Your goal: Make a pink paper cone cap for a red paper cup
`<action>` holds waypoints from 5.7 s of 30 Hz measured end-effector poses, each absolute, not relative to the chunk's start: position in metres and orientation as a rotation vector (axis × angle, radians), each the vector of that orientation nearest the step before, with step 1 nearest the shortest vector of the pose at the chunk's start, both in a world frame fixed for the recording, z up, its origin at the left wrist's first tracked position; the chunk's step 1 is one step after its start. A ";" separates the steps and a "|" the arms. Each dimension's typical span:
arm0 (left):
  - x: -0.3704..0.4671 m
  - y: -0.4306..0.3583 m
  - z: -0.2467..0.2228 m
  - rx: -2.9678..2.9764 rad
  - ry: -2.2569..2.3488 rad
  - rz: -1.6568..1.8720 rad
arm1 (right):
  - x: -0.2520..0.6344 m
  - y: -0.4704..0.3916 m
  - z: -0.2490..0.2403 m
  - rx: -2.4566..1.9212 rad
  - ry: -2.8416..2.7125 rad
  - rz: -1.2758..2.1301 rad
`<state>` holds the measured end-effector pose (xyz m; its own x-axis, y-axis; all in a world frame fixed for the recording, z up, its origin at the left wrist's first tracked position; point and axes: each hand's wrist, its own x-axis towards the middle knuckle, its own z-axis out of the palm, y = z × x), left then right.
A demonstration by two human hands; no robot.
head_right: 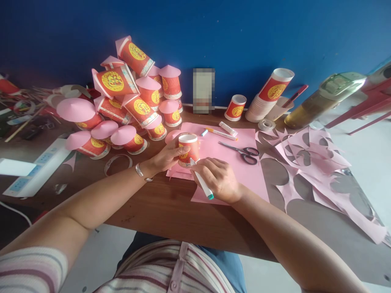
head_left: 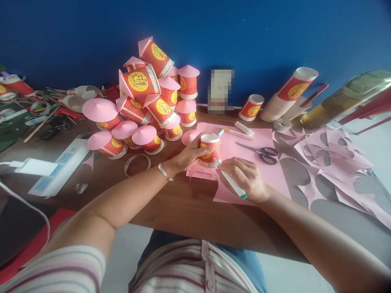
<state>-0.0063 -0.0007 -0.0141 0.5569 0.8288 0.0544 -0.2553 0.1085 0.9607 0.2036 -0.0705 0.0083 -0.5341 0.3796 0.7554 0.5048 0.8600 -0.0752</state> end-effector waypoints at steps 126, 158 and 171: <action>-0.003 0.006 -0.024 1.190 0.666 1.050 | 0.194 -0.079 0.006 -0.414 -2.257 0.053; -0.007 0.005 -0.012 1.250 0.527 0.896 | 0.194 -0.078 0.010 -0.516 -2.164 -0.025; -0.006 0.000 -0.011 1.199 0.527 0.859 | 0.205 -0.070 0.007 -0.644 -2.136 -0.213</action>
<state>-0.0061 0.0002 -0.0105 0.5877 0.8050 0.0812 -0.2919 0.1173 0.9492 0.2053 -0.0703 0.0069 -0.4877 0.3695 0.7910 0.5185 0.8515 -0.0781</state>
